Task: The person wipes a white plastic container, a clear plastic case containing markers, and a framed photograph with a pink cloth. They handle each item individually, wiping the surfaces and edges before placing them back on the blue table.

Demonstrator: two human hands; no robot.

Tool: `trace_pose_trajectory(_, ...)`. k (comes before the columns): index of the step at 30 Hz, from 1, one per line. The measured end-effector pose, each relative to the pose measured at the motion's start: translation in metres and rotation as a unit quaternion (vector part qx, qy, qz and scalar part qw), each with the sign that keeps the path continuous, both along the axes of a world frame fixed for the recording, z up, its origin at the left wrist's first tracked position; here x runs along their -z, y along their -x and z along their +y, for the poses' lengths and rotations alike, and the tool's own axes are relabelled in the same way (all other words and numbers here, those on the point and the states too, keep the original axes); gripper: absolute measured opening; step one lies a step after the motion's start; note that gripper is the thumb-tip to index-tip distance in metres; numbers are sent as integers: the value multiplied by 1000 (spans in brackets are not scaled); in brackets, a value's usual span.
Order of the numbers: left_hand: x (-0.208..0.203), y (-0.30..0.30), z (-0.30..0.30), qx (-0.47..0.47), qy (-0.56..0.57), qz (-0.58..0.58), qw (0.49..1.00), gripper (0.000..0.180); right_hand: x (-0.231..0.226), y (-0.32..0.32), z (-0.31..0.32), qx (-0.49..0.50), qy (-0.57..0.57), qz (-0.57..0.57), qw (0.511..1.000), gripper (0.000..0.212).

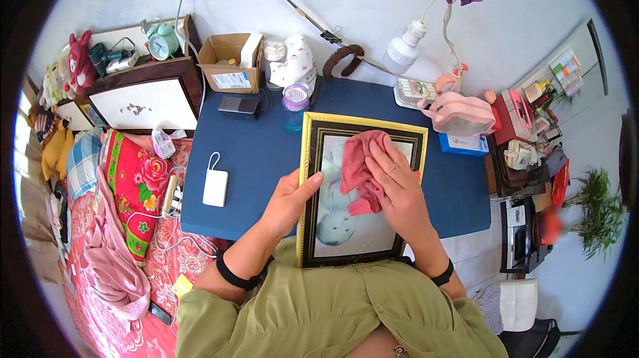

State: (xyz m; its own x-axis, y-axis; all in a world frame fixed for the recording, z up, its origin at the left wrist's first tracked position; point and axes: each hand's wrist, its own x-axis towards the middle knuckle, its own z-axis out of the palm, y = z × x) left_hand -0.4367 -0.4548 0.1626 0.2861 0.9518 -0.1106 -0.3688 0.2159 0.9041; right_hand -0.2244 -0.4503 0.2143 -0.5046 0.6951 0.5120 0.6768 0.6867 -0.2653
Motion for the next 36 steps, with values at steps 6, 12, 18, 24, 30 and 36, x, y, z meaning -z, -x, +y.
trace_pose_trajectory(6, -6, 15, 2, -149, 36, -43, 987, 29, 13, -18, -37, -100, 112, 61, 987, 30)
trace_pose_trajectory(12, -1, 25, 9, -306, 30, -109, 945, 30, 29, -58, -58, 214, 206, 392, 870, 26)
trace_pose_trajectory(18, 22, 16, 6, -277, 48, -194, 940, 30, 78, -68, -47, 99, 515, 429, 736, 49)
trace_pose_trajectory(24, 44, 9, -27, -118, 18, -87, 989, 42, 85, -56, -33, 91, 551, 442, 702, 46)
trace_pose_trajectory(30, 54, 48, -42, 128, -19, -173, 976, 107, 81, -111, -36, 89, 517, 420, 741, 57)
trace_pose_trajectory(36, 61, 18, -34, 143, 106, -48, 983, 47, 58, -146, -5, 78, 548, 284, 783, 43)
